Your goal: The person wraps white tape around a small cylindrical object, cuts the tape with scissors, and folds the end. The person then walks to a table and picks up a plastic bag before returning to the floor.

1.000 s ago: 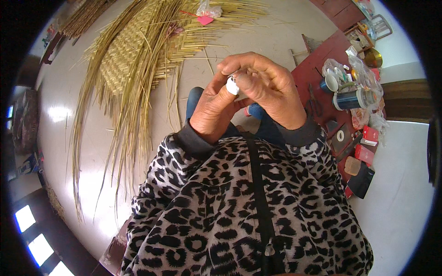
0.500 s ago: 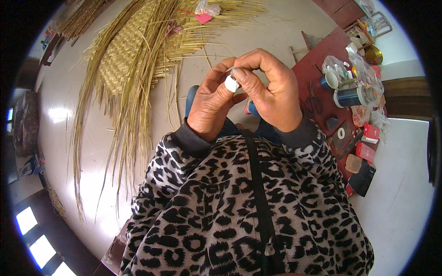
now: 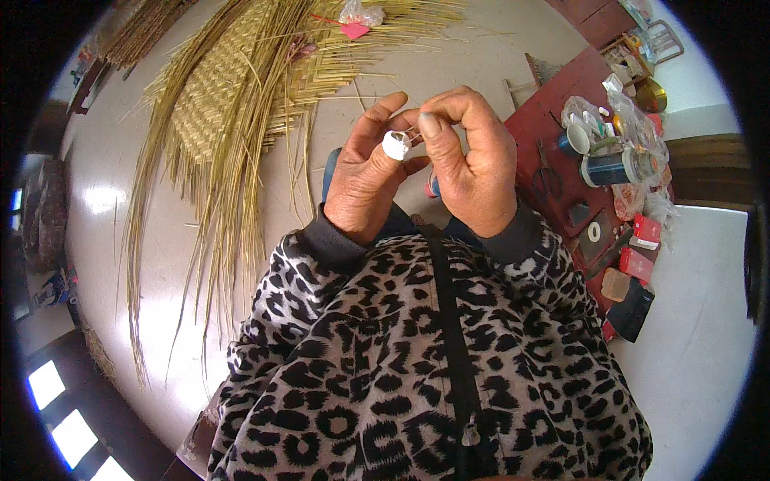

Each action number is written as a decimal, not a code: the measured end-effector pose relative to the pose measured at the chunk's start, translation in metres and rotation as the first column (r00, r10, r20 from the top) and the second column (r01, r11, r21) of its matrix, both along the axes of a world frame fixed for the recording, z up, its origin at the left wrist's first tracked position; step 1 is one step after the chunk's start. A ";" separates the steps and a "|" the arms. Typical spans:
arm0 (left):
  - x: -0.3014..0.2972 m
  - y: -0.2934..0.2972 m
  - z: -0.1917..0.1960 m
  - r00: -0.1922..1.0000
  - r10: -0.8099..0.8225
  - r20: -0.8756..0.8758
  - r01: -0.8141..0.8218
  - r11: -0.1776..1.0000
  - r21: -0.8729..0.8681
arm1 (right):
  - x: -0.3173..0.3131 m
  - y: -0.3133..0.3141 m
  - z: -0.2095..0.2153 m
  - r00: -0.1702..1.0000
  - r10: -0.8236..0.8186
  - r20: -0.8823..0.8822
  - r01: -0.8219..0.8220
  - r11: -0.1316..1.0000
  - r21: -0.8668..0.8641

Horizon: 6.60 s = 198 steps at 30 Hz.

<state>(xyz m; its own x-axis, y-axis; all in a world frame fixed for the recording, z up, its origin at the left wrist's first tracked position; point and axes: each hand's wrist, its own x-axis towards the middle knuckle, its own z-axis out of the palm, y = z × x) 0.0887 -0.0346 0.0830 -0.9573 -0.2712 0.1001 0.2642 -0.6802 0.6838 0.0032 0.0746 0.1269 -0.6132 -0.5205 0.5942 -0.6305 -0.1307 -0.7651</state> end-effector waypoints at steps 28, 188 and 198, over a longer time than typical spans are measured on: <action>-0.086 0.015 -0.050 0.939 0.097 0.330 -0.051 0.988 -0.147 | -0.251 0.269 -0.318 0.624 -0.754 -0.205 0.528 0.214 0.822; -0.008 0.003 0.007 0.988 -0.058 0.143 0.106 0.927 -0.359 | -0.017 0.105 -0.055 0.823 0.336 0.458 -0.529 0.746 0.404; -0.005 -0.007 0.009 0.964 -0.150 0.220 0.238 0.856 -0.459 | -0.022 0.112 -0.065 0.787 0.374 0.490 -0.588 0.695 0.414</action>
